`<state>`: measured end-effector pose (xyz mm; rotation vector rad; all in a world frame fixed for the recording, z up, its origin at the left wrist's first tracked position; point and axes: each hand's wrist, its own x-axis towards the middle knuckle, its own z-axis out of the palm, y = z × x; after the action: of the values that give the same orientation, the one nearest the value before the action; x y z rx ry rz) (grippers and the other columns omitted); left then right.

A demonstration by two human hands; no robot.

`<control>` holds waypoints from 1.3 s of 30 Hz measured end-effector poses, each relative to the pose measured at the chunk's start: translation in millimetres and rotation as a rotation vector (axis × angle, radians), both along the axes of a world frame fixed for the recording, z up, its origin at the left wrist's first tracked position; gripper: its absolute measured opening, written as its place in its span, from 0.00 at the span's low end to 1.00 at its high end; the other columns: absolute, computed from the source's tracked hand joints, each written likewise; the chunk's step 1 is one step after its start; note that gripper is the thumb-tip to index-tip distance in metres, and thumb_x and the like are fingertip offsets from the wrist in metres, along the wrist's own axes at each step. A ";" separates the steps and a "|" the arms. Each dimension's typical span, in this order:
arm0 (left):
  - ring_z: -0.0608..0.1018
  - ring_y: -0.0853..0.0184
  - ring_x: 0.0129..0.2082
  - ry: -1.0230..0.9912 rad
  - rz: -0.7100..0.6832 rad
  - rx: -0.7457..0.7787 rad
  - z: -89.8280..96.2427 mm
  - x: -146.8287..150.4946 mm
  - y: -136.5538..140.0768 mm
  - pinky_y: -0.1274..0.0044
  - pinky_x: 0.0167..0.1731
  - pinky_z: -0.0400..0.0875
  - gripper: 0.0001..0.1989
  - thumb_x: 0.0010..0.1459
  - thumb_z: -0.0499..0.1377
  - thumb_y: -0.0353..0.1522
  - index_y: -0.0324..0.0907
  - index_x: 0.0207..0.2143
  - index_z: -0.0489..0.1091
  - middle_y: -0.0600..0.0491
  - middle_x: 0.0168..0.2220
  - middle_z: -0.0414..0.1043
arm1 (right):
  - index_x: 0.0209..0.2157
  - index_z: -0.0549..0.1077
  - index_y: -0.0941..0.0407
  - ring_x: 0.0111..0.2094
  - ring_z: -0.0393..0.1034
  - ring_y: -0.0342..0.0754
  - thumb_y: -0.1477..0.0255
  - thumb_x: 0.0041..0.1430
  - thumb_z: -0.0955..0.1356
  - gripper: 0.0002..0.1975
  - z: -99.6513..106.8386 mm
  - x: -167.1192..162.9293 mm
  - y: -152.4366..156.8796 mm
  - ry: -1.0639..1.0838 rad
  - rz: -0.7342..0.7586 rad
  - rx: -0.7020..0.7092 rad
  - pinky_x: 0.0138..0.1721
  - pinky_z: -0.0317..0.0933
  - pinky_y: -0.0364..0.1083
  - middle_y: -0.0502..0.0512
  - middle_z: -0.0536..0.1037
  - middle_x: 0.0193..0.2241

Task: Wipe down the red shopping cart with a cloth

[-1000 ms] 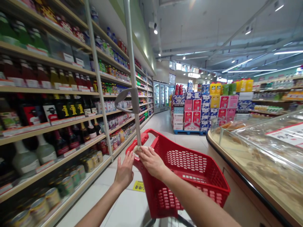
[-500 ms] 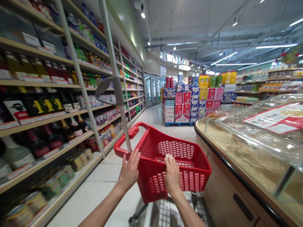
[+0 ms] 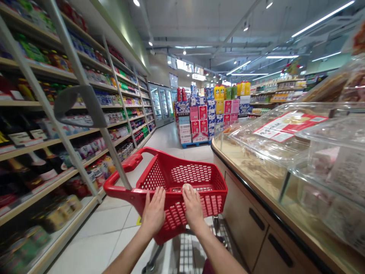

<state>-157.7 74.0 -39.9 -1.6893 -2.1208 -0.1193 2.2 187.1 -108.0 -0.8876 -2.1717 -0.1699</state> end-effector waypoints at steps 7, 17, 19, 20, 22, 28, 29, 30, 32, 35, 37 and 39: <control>0.51 0.62 0.59 -0.030 -0.004 -0.017 -5.5 7.1 2.2 0.62 0.57 0.38 0.31 0.46 0.47 0.27 0.34 0.55 0.53 0.47 0.59 0.49 | 0.52 0.63 0.57 0.57 0.49 0.53 0.85 0.52 0.53 0.27 -18.4 70.8 35.9 0.092 -0.363 -0.203 0.50 0.51 0.60 0.58 0.62 0.53; 0.49 0.62 0.60 -0.020 0.028 0.016 -12.7 8.6 2.7 0.62 0.57 0.40 0.32 0.45 0.46 0.27 0.35 0.56 0.51 0.48 0.60 0.47 | 0.55 0.58 0.56 0.58 0.46 0.49 0.83 0.52 0.55 0.28 -30.4 76.9 36.5 0.159 -0.155 -0.060 0.54 0.50 0.55 0.55 0.61 0.55; 0.48 0.62 0.60 -0.025 0.034 0.018 -14.5 9.0 3.0 0.62 0.57 0.40 0.32 0.45 0.46 0.27 0.34 0.56 0.51 0.48 0.60 0.46 | 0.55 0.58 0.59 0.58 0.46 0.50 0.85 0.50 0.53 0.28 -29.1 77.1 38.4 0.231 -0.245 -0.092 0.55 0.49 0.55 0.58 0.61 0.54; 0.47 0.61 0.60 -0.025 0.037 0.021 -15.5 9.2 3.2 0.62 0.57 0.40 0.32 0.45 0.46 0.27 0.34 0.56 0.50 0.47 0.60 0.46 | 0.55 0.58 0.59 0.58 0.46 0.49 0.86 0.50 0.53 0.29 -28.1 72.7 36.3 0.247 -0.240 -0.096 0.55 0.49 0.56 0.58 0.61 0.54; 0.46 0.61 0.60 -0.022 0.037 0.027 -16.9 8.9 3.4 0.62 0.57 0.40 0.33 0.44 0.47 0.27 0.34 0.56 0.50 0.47 0.60 0.46 | 0.55 0.58 0.58 0.59 0.44 0.48 0.87 0.50 0.53 0.30 -25.8 59.0 28.0 0.207 -0.112 -0.074 0.55 0.50 0.55 0.56 0.60 0.55; 0.47 0.61 0.60 -0.037 0.012 0.027 -15.1 9.4 0.7 0.62 0.57 0.39 0.33 0.45 0.47 0.27 0.35 0.57 0.50 0.47 0.60 0.46 | 0.55 0.57 0.55 0.59 0.43 0.47 0.84 0.52 0.54 0.28 -26.3 66.9 27.5 0.189 -0.097 -0.022 0.55 0.50 0.55 0.54 0.60 0.55; 0.47 0.61 0.60 -0.047 0.012 0.025 -14.9 11.1 0.6 0.61 0.57 0.39 0.33 0.45 0.48 0.27 0.36 0.57 0.50 0.47 0.60 0.45 | 0.55 0.57 0.56 0.59 0.43 0.48 0.85 0.52 0.54 0.28 -27.9 72.6 29.5 0.234 -0.174 -0.038 0.55 0.49 0.55 0.55 0.59 0.55; 0.47 0.61 0.60 -0.057 0.009 0.022 -15.1 13.1 0.8 0.61 0.57 0.39 0.33 0.45 0.48 0.27 0.37 0.56 0.50 0.47 0.60 0.45 | 0.56 0.56 0.57 0.59 0.43 0.48 0.85 0.52 0.53 0.29 -29.3 76.1 29.5 0.264 -0.221 -0.054 0.56 0.48 0.55 0.56 0.58 0.56; 0.47 0.60 0.60 -0.076 0.001 0.020 -16.3 17.6 1.6 0.61 0.56 0.40 0.33 0.44 0.49 0.27 0.39 0.57 0.51 0.47 0.60 0.44 | 0.56 0.54 0.56 0.59 0.42 0.47 0.86 0.52 0.52 0.30 -30.6 74.3 23.3 0.246 -0.180 -0.068 0.56 0.48 0.55 0.55 0.57 0.57; 0.47 0.59 0.60 -0.085 -0.001 0.015 -18.8 21.6 2.6 0.61 0.56 0.41 0.34 0.43 0.50 0.28 0.41 0.57 0.50 0.46 0.61 0.43 | 0.55 0.56 0.53 0.59 0.43 0.47 0.86 0.52 0.53 0.29 -26.3 62.8 10.5 0.135 0.059 -0.002 0.55 0.51 0.56 0.53 0.60 0.55; 0.46 0.59 0.60 -0.079 -0.006 0.005 -19.7 21.6 2.3 0.60 0.56 0.41 0.35 0.43 0.51 0.28 0.42 0.57 0.49 0.47 0.61 0.44 | 0.55 0.58 0.53 0.59 0.44 0.47 0.84 0.53 0.55 0.27 -23.0 64.5 11.0 0.137 0.086 0.041 0.54 0.52 0.55 0.53 0.61 0.55; 0.47 0.59 0.60 -0.072 -0.014 -0.005 -19.8 20.9 1.4 0.60 0.56 0.41 0.35 0.43 0.50 0.27 0.42 0.57 0.49 0.47 0.60 0.45 | 0.55 0.58 0.55 0.59 0.43 0.48 0.82 0.54 0.56 0.26 -27.2 77.6 18.9 0.186 -0.006 0.039 0.54 0.52 0.56 0.55 0.59 0.55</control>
<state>-136.9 75.4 -59.7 -1.7271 -2.1631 -0.1824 79.8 206.0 -135.2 -0.8534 -1.9874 -0.1274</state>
